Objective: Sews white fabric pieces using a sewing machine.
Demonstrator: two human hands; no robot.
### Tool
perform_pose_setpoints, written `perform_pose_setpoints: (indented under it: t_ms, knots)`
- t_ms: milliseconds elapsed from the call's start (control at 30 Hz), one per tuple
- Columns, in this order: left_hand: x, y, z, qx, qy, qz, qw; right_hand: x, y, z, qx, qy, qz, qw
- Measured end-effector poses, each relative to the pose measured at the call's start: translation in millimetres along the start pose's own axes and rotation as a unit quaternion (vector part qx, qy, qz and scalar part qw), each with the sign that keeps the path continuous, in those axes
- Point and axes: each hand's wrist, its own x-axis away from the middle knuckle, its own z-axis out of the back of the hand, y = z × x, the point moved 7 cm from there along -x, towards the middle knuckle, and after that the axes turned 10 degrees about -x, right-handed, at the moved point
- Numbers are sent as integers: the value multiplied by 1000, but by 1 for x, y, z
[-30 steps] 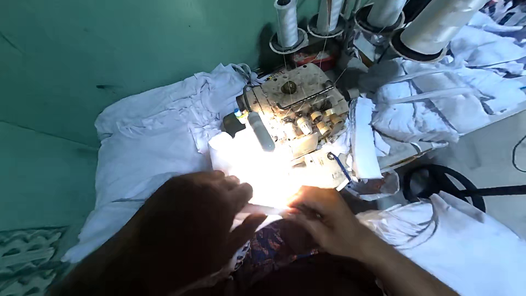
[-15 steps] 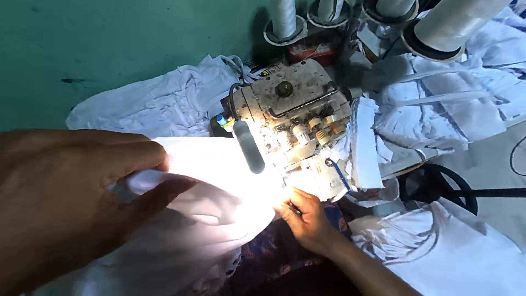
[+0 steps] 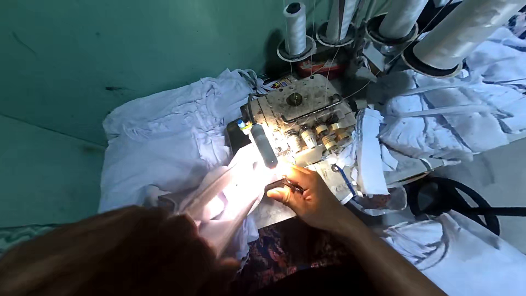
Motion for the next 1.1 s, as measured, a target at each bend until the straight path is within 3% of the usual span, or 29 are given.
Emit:
perform_pose_setpoints:
  t_ms: [200,367,500,600,700,800,867,1000,1100]
  knots:
    - [22,6,6,-57,-33,-19,998,-9,-52,-27,-81,-114,66,988]
    - [15,-3,-12,-94,-38,10,995,36,-31,-10,-25,-50,29,998]
    - [-3,-59,-52,-147,-23,17,989,103,12,-5,19,14,-37,999]
    - [-21,-87,-61,-105,-46,-14,993,120,26,-11,7,35,-47,998]
    - [-34,-88,-41,-56,-50,-7,997,101,26,-8,21,54,-39,998]
    - [-44,-76,-14,-1,-104,90,991,71,33,-4,17,65,-28,997]
    - [-39,-71,-9,23,-79,118,990,51,40,-4,2,68,-31,997]
    - [-29,-48,-2,67,-23,58,996,16,53,-2,1,60,-51,997]
    - [-11,-27,-1,165,-31,39,985,2,50,2,20,22,-70,997]
